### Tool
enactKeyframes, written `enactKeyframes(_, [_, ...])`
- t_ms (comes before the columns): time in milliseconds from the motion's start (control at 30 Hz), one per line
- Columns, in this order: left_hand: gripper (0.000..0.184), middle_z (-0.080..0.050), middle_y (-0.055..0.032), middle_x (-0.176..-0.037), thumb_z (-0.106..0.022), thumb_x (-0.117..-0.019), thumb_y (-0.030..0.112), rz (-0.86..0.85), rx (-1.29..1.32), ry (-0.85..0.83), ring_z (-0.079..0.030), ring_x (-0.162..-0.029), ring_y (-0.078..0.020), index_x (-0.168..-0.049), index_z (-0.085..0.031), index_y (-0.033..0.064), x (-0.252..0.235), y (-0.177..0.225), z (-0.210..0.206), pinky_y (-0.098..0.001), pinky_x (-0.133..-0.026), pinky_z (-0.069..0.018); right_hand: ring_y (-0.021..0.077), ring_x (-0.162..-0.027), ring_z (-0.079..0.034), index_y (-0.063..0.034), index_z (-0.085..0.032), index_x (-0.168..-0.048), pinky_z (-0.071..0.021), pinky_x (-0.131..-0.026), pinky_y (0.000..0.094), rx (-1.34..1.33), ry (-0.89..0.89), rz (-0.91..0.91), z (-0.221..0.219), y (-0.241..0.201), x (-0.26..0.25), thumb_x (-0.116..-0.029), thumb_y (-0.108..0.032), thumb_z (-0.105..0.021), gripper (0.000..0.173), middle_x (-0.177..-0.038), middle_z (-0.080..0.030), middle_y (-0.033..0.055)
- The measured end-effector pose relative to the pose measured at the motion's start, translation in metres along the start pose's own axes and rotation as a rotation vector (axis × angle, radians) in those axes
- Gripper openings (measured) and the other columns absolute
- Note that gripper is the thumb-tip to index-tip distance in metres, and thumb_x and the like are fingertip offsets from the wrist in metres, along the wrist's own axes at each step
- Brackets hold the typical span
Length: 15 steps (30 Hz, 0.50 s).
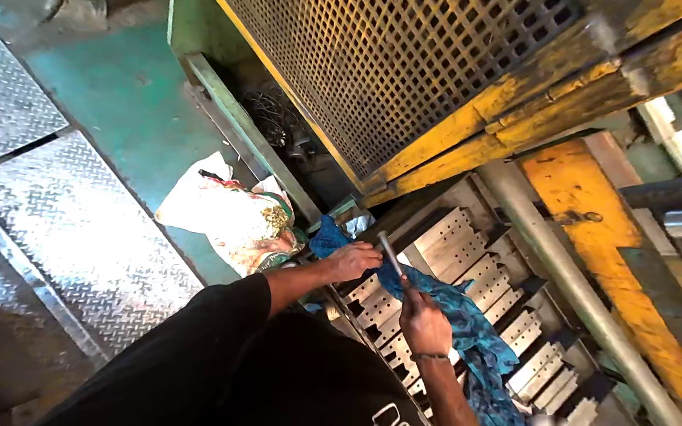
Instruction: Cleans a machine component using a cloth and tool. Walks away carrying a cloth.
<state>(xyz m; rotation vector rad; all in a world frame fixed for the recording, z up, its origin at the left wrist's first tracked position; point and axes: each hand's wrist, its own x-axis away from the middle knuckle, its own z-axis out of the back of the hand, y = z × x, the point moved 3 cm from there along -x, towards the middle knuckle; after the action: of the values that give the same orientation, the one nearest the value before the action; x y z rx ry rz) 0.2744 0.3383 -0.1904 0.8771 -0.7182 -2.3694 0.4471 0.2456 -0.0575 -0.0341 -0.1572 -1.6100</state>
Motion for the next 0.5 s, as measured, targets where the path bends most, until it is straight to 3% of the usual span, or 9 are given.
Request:
enactKeyframes(67, [0.028, -0.072, -0.0033, -0.124, -0.056, -0.0978, 0.0, -0.011, -0.007, -0.02, -0.066, -0.117, -0.0215, -0.114, -0.076, 0.012, 0.0, 0.004, 0.002, -0.0373, -0.105, -0.0508, 0.0312, -0.08, -0.074, -0.0428, -0.065, -0.136, -0.0589, -0.064, 0.0538, 0.064, -0.109, -0.036, 0.005, 0.001, -0.008, -0.1021, -0.03, -0.052, 0.039, -0.104, -0.076, 0.0073])
enactKeyframes(200, [0.027, -0.072, -0.0028, -0.125, -0.056, -0.0982, 0.002, -0.042, -0.051, 0.001, -0.066, -0.116, -0.0217, -0.113, -0.076, 0.0129, 0.002, 0.004, 0.0, -0.0381, -0.103, -0.0519, 0.028, -0.068, -0.071, -0.0323, -0.071, -0.132, -0.0563, -0.051, 0.0498, -0.054, 0.132, 0.065, 0.015, -0.006, 0.002, -0.1024, -0.028, -0.052, 0.035, -0.099, -0.075, 0.0077])
enactKeyframes(233, [0.027, -0.072, -0.003, -0.125, -0.056, -0.0982, 0.002, -0.046, -0.063, 0.002, -0.066, -0.115, -0.022, -0.113, -0.076, 0.0129, 0.002, 0.004, 0.0, -0.0383, -0.102, -0.052, 0.028, -0.068, -0.071, -0.0321, -0.07, -0.133, -0.0563, -0.051, 0.0498, -0.049, 0.122, 0.061, 0.01, -0.004, 0.004, -0.1024, -0.027, -0.052, 0.036, -0.099, -0.074, 0.008])
enactKeyframes(333, [0.029, -0.071, -0.0033, -0.127, -0.059, -0.0957, 0.0, -0.071, -0.093, -0.037, -0.064, -0.117, -0.0219, -0.115, -0.076, 0.0127, 0.001, 0.007, 0.003, -0.0382, -0.104, -0.0509, 0.0308, -0.081, -0.074, -0.041, -0.064, -0.137, -0.0593, -0.065, 0.0544, 0.012, -0.109, -0.045, -0.004, 0.005, 0.0, -0.1022, -0.03, -0.053, 0.039, -0.105, -0.076, 0.0075])
enactKeyframes(367, [0.028, -0.07, -0.0035, -0.127, -0.06, -0.0951, 0.0, -0.084, -0.099, -0.044, -0.064, -0.118, -0.0219, -0.115, -0.075, 0.0126, 0.0, 0.007, 0.003, -0.0382, -0.103, -0.051, 0.0307, -0.081, -0.074, -0.0394, -0.065, -0.138, -0.0593, -0.066, 0.0556, -0.025, -0.106, -0.064, -0.004, 0.009, -0.003, -0.1012, -0.032, -0.054, 0.039, -0.102, -0.076, 0.0072])
enactKeyframes(433, [0.027, -0.07, -0.004, -0.128, -0.061, -0.0942, -0.001, -0.092, -0.106, -0.049, -0.064, -0.118, -0.0222, -0.114, -0.075, 0.0119, 0.001, 0.006, 0.004, -0.0384, -0.103, -0.0514, 0.03, -0.073, -0.072, -0.0274, -0.062, -0.142, -0.0584, -0.066, 0.0574, -0.211, -0.032, -0.104, -0.007, 0.014, -0.003, -0.0976, -0.036, -0.062, 0.045, -0.09, -0.076, 0.0093])
enactKeyframes(500, [0.026, -0.069, -0.0039, -0.128, -0.061, -0.0947, 0.0, -0.074, -0.111, -0.058, -0.063, -0.119, -0.0217, -0.113, -0.074, 0.0119, 0.004, 0.009, 0.004, -0.0385, -0.104, -0.0509, 0.0246, -0.063, -0.067, -0.0185, -0.061, -0.143, -0.0566, -0.061, 0.0527, -0.385, 0.07, -0.143, -0.018, 0.016, -0.002, -0.0914, -0.039, -0.07, 0.056, -0.079, -0.072, 0.0076])
